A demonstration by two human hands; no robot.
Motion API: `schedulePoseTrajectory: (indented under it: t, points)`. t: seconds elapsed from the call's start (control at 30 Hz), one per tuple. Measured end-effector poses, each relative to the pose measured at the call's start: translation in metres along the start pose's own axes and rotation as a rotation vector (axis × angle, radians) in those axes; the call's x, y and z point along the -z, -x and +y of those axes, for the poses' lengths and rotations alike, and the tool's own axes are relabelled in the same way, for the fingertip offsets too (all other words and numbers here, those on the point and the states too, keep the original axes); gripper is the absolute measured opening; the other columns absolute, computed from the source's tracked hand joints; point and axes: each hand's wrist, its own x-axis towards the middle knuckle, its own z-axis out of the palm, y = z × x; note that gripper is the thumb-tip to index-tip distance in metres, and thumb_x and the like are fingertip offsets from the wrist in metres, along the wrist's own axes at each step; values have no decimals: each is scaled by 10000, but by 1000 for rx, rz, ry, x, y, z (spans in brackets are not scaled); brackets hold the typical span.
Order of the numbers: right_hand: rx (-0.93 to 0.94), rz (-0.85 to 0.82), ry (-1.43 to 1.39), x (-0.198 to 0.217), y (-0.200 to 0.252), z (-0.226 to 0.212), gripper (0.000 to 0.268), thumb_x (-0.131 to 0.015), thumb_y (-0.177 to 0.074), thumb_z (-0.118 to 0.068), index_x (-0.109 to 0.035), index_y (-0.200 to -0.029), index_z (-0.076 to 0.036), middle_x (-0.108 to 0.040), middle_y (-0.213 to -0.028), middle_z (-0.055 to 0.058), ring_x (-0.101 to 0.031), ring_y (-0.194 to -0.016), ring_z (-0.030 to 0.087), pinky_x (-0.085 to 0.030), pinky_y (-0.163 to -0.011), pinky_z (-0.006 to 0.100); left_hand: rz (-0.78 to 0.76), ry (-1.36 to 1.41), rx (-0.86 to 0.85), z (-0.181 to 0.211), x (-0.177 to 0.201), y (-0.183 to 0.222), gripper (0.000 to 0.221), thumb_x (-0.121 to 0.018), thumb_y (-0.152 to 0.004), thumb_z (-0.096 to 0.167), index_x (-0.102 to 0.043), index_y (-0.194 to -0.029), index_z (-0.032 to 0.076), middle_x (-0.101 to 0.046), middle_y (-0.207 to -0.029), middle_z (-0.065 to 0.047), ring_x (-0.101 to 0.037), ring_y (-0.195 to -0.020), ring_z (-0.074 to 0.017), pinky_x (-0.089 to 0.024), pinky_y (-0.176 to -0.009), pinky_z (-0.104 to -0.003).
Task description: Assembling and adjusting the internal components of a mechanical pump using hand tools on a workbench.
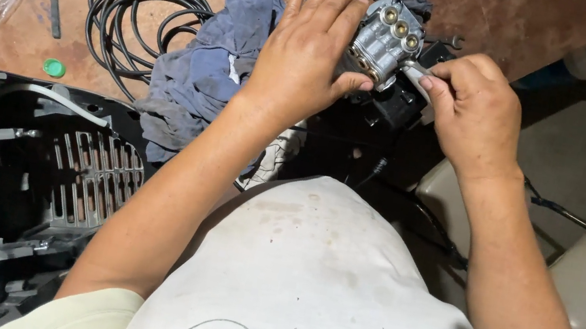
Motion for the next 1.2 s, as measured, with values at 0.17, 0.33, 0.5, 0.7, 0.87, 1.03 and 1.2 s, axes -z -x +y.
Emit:
schedulePoseTrajectory:
  t: [0.17,0.33,0.5,0.7,0.87,1.03,1.2]
  points:
    - [-122,73,-365,11,-4,-8,15,-889,-1225,16,-888,-1240,17,-823,-1154,139,-764,-1088,270,-584,-947,392,52,88,41,15,14,24,796,-928,-1128,508,-606,-1661,11,-611,-1719,-237,-465,-1690,-510,-276,-1421,-733]
    - [21,-15,-365,8,-14,20,95,-959,-1195,44,-934,-1286,44,-851,-1179,181,-793,-1081,294,-616,-949,403,52,121,77,30,25,41,685,-871,-1167,474,-639,-1633,29,-632,-1688,-229,-513,-1659,-503,-317,-1401,-748]
    - [158,-66,-360,4,-26,41,156,-1047,-1195,21,-949,-1316,24,-819,-1182,171,-780,-1081,279,-610,-950,376,84,156,115,34,29,52,614,-774,-1208,479,-669,-1614,31,-645,-1682,-196,-510,-1673,-474,-328,-1403,-767]
    - [423,-65,-341,7,-50,47,150,-1030,-1233,-26,-906,-1228,58,-844,-1165,196,-785,-1097,362,-628,-1000,475,88,167,142,38,32,54,603,-782,-1202,465,-678,-1604,29,-661,-1664,-201,-508,-1673,-491,-324,-1395,-780]
    - [483,-113,-295,8,-63,59,165,-1070,-1195,44,-923,-1270,48,-857,-1200,196,-808,-1132,365,-643,-1021,475,78,153,189,41,32,61,579,-795,-1199,449,-687,-1596,41,-662,-1685,-207,-531,-1670,-474,-319,-1409,-748]
    - [512,-187,-296,8,-70,69,116,-1011,-1222,30,-929,-1303,24,-870,-1233,171,-817,-1150,358,-628,-1041,470,95,155,202,42,33,66,572,-783,-1203,453,-692,-1586,39,-667,-1673,-206,-538,-1670,-462,-332,-1410,-740]
    - [561,-228,-149,17,-85,64,187,-1003,-1278,-53,-883,-1135,-37,-876,-1213,123,-828,-1124,325,-622,-896,431,78,148,223,45,33,66,573,-778,-1203,458,-691,-1593,46,-668,-1673,-207,-540,-1666,-452,-335,-1405,-733]
